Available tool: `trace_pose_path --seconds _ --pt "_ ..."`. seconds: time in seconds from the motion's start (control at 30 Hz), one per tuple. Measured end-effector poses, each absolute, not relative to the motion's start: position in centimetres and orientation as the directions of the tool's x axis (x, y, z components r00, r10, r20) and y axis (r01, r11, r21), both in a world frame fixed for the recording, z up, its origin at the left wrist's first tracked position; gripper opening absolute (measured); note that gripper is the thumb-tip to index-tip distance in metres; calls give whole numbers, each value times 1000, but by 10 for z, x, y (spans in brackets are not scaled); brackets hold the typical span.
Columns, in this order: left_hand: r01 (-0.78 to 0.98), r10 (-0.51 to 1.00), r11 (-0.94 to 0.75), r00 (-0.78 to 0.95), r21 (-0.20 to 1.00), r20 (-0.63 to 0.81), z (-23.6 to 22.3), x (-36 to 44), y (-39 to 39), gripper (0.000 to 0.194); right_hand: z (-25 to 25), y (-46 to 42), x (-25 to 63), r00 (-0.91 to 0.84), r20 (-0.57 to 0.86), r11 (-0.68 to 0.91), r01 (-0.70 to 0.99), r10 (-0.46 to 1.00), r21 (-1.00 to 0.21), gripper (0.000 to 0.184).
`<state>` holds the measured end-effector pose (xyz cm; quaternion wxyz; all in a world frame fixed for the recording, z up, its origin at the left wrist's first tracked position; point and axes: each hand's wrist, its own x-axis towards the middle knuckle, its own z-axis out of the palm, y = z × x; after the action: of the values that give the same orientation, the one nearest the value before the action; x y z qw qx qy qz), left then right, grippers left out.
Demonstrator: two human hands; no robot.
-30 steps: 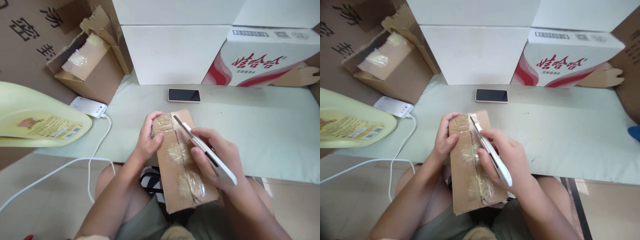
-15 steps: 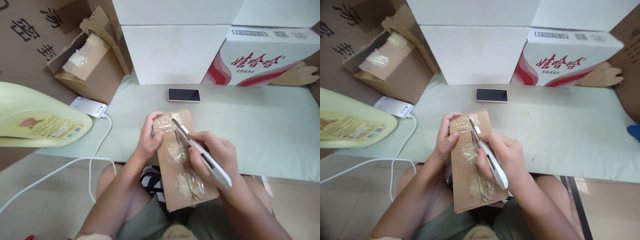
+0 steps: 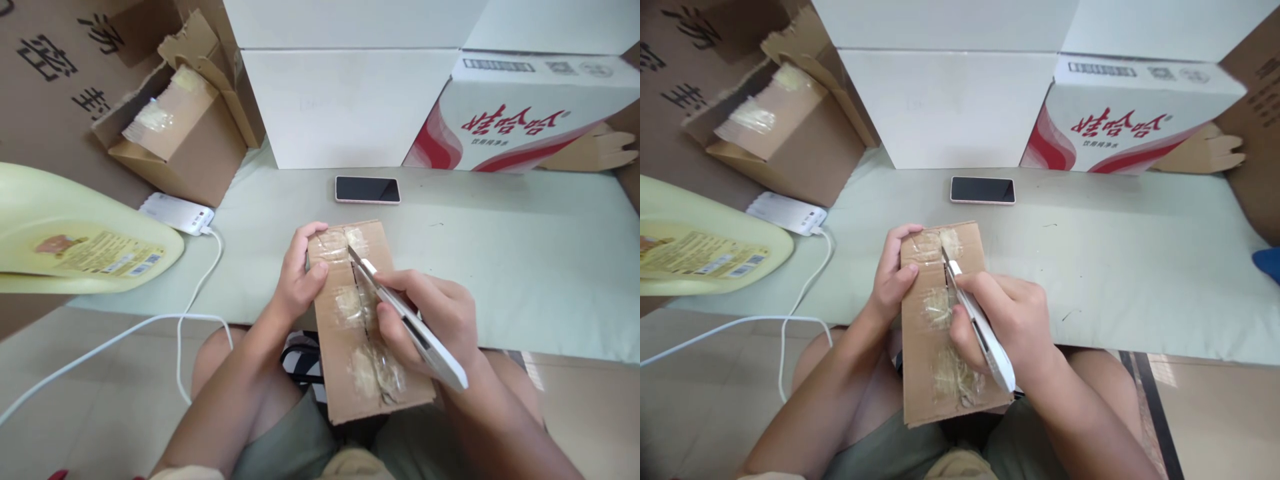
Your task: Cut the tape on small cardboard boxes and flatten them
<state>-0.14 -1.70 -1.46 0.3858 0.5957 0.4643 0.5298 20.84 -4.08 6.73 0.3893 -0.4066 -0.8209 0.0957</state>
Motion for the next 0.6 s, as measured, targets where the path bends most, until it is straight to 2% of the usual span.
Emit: trace_pose_path --seconds 0.17,0.37,0.6 --pt "130 955 -295 54 946 291 -14 -2 -15 55 70 -41 211 -360 580 666 562 731 -491 7" --pt "102 964 -265 27 959 264 -14 0 -17 53 64 -43 207 -321 527 604 577 787 -550 6" --pt "137 942 -335 43 932 332 -15 -1 -14 48 57 -46 210 -267 677 678 571 686 -462 7"
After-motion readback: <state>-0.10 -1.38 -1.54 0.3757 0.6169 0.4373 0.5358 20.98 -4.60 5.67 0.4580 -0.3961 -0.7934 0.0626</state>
